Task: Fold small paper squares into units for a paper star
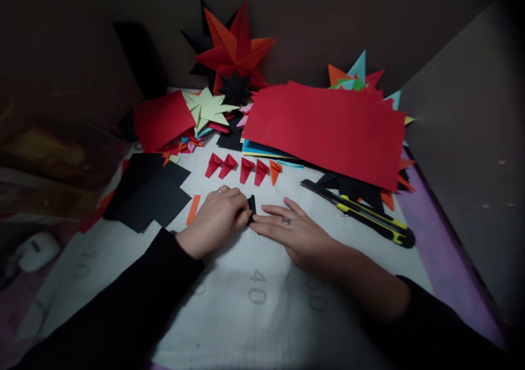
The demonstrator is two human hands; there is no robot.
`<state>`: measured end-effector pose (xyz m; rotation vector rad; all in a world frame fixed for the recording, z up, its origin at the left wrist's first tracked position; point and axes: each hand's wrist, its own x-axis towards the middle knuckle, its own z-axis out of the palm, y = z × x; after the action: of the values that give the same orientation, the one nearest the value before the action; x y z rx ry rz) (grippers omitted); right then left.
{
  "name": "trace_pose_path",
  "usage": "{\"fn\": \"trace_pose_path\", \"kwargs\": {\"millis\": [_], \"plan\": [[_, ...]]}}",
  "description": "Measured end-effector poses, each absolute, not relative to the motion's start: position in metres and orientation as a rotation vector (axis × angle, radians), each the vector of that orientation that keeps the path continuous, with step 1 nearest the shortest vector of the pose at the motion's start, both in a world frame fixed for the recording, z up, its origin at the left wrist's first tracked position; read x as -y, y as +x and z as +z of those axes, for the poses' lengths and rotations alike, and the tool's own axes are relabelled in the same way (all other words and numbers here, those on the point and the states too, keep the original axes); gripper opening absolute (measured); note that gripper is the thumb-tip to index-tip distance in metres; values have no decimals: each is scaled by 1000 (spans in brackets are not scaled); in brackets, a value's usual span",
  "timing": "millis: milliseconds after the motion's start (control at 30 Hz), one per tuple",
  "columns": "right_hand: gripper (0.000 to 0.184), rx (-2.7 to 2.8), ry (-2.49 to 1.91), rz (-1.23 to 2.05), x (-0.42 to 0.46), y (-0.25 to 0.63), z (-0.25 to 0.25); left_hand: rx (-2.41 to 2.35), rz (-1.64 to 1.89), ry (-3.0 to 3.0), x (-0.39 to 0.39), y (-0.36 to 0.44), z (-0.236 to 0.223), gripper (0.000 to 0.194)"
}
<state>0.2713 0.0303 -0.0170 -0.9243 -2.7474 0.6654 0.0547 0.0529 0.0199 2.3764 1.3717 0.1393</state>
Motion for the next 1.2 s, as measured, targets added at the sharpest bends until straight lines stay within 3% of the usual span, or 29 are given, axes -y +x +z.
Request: {"fn": "trace_pose_path", "kwargs": {"millis": [400,800,1200], "plan": [[64,2767,-901,649,-31,271,-17,-1368,200,2377,-55,53,15,12],[62,2742,-921,616,-29,272,-19,-922,468,2308,-61,27,3,14],[55,2887,-815,530,-30,272,-14,-1162,212,2340,-57,44,17,17]]}}
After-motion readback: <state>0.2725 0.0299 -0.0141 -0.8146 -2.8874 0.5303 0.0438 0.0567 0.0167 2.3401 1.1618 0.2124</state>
